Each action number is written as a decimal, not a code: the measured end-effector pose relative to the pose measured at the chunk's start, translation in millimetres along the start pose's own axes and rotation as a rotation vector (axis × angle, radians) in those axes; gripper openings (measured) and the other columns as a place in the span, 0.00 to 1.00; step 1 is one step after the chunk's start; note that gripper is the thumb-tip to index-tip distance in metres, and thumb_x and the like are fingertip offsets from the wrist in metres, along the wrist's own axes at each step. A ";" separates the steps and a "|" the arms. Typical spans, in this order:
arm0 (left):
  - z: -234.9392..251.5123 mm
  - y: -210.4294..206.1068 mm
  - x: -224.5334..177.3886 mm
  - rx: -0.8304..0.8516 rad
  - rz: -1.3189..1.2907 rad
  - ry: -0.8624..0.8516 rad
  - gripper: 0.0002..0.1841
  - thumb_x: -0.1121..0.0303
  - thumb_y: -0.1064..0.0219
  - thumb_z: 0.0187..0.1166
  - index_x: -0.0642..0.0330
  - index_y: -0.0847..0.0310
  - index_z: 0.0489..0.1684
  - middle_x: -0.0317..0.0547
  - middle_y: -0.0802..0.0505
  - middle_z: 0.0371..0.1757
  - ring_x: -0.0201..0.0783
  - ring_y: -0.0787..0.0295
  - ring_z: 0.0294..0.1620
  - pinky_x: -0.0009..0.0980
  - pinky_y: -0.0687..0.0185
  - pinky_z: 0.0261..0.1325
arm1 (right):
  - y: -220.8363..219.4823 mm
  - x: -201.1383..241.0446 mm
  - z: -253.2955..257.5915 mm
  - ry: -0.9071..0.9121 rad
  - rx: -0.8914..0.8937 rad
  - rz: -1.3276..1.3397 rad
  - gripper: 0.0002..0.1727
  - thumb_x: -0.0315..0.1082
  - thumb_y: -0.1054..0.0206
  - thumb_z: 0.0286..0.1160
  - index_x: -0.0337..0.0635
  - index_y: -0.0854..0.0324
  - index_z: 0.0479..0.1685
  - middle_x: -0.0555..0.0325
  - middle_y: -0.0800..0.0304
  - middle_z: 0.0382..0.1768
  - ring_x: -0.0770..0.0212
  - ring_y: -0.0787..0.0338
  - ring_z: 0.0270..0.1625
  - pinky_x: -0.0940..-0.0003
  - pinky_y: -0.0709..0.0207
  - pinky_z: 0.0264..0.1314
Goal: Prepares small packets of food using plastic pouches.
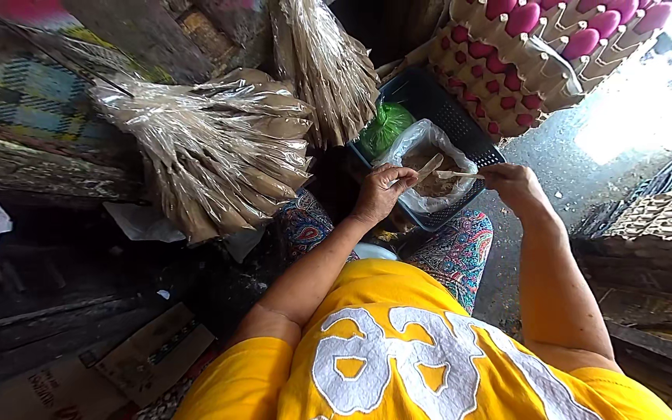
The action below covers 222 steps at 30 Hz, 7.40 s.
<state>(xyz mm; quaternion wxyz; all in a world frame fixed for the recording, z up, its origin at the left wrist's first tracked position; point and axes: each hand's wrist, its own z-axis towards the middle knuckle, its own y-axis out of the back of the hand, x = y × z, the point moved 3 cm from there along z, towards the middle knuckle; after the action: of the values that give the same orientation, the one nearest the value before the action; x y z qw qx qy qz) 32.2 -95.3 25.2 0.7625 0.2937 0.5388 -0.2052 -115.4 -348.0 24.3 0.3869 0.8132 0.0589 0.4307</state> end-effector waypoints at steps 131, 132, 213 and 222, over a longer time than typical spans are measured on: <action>-21.4 2.4 -51.0 0.633 0.255 0.224 0.17 0.63 0.51 0.93 0.64 0.17 0.47 0.38 0.14 0.37 0.25 0.21 0.36 0.25 0.23 0.47 | -45.8 107.6 -111.6 0.708 0.146 -0.416 0.13 0.23 0.44 0.85 0.29 0.18 0.59 0.35 0.17 0.56 0.34 0.17 0.64 0.43 0.22 0.61; -22.0 2.6 -50.2 0.617 0.270 0.202 0.17 0.64 0.51 0.92 0.64 0.17 0.44 0.38 0.15 0.35 0.25 0.21 0.35 0.25 0.24 0.45 | -45.5 107.5 -111.9 0.711 0.150 -0.416 0.12 0.22 0.44 0.84 0.29 0.19 0.58 0.35 0.17 0.56 0.34 0.17 0.64 0.43 0.22 0.60; -57.3 24.6 -50.2 0.519 0.186 0.349 0.20 0.59 0.36 0.85 0.68 0.19 0.61 0.49 0.07 0.51 0.34 0.09 0.52 0.36 0.15 0.63 | -83.6 104.9 -126.0 0.679 0.171 -0.274 0.23 0.30 0.47 0.90 0.41 0.27 0.81 0.37 0.13 0.59 0.36 0.13 0.63 0.42 0.19 0.61; -51.8 28.4 -60.0 0.514 0.264 0.267 0.17 0.57 0.40 0.86 0.64 0.17 0.49 0.37 0.16 0.28 0.27 0.23 0.26 0.29 0.24 0.36 | -56.1 97.5 -128.5 0.697 0.227 -0.333 0.16 0.32 0.48 0.92 0.36 0.18 0.63 0.38 0.13 0.53 0.35 0.13 0.61 0.43 0.19 0.58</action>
<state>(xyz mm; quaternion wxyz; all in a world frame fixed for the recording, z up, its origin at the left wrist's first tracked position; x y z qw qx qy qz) -6.3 -39.7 75.4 0.6058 0.5684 0.5218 -0.1937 -137.3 -192.9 92.3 0.3161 0.6355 0.3645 0.6028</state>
